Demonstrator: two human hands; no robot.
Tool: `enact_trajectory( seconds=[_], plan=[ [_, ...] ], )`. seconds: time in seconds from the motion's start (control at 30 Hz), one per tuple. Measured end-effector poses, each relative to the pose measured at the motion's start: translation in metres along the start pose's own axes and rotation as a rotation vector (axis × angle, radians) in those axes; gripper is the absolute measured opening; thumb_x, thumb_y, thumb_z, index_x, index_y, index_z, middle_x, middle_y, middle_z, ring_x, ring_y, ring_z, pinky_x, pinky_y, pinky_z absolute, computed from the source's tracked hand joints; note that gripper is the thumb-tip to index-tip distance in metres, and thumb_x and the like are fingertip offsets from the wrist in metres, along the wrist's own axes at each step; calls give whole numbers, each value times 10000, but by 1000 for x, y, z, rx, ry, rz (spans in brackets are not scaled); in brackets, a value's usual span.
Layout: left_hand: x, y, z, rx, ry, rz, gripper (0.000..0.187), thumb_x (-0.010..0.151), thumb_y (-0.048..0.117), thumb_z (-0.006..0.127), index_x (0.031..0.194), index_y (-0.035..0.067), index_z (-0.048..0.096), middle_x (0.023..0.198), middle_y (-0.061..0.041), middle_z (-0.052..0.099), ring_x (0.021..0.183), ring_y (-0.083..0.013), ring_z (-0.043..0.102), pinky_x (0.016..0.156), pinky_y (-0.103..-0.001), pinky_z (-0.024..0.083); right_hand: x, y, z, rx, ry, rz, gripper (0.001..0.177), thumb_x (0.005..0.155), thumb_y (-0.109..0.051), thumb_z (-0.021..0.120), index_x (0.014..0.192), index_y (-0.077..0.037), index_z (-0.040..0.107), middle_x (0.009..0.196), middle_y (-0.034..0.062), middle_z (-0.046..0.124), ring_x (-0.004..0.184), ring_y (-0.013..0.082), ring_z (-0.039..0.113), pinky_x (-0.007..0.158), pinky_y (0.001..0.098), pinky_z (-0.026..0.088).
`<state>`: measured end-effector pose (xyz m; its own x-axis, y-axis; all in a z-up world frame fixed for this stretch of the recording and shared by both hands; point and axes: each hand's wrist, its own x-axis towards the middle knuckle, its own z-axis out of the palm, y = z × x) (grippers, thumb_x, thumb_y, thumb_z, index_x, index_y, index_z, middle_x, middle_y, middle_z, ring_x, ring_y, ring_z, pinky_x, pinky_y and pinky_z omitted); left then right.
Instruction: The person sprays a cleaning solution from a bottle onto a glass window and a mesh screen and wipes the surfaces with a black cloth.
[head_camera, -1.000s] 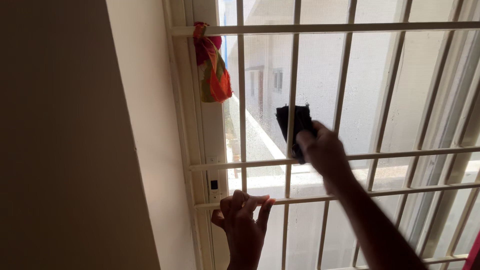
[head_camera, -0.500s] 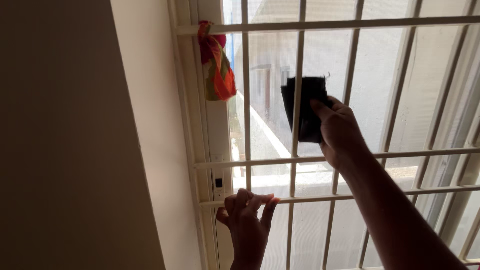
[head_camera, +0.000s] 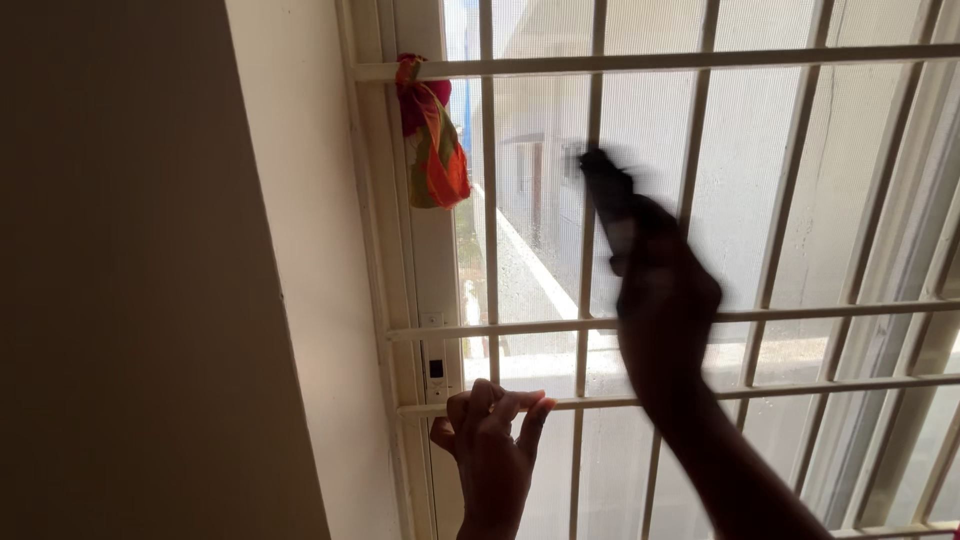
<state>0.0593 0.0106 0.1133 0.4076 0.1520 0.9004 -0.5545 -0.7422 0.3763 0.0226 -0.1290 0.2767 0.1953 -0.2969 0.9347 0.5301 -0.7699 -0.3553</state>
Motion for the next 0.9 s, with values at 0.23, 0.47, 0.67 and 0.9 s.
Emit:
enact_trajectory(
  seconds=[0.23,0.47,0.67,0.9],
  plan=[
    [7,3,-4,-8,-76,-63,155,764,354,857,841,254,767,860,97,529,954,-141,493,907,-476,238,-46,0,66,-68,-170,-451,234,1009,-82,572,1229,-3,554,1147,222,729,965,317,748,688,342,656],
    [3,8,-8,-31,-104,-115,153,765,320,867,836,236,761,880,81,533,1010,-150,495,939,-498,230,-48,3,56,146,-291,-388,179,1048,-114,554,1198,-21,586,958,153,761,792,227,778,568,315,638],
    [3,2,-2,-15,-85,-67,159,768,340,857,805,222,757,870,75,524,971,-152,494,920,-474,253,-54,-1,74,206,-253,-217,188,1048,-118,553,1202,-16,590,911,136,756,740,197,774,563,305,642],
    [2,5,-4,-6,-40,-35,173,788,409,839,808,246,783,792,72,512,925,-143,485,857,-447,262,-20,24,41,-82,-663,-292,187,1044,-149,542,1210,-72,581,890,102,760,718,194,774,579,302,649]
  ],
)
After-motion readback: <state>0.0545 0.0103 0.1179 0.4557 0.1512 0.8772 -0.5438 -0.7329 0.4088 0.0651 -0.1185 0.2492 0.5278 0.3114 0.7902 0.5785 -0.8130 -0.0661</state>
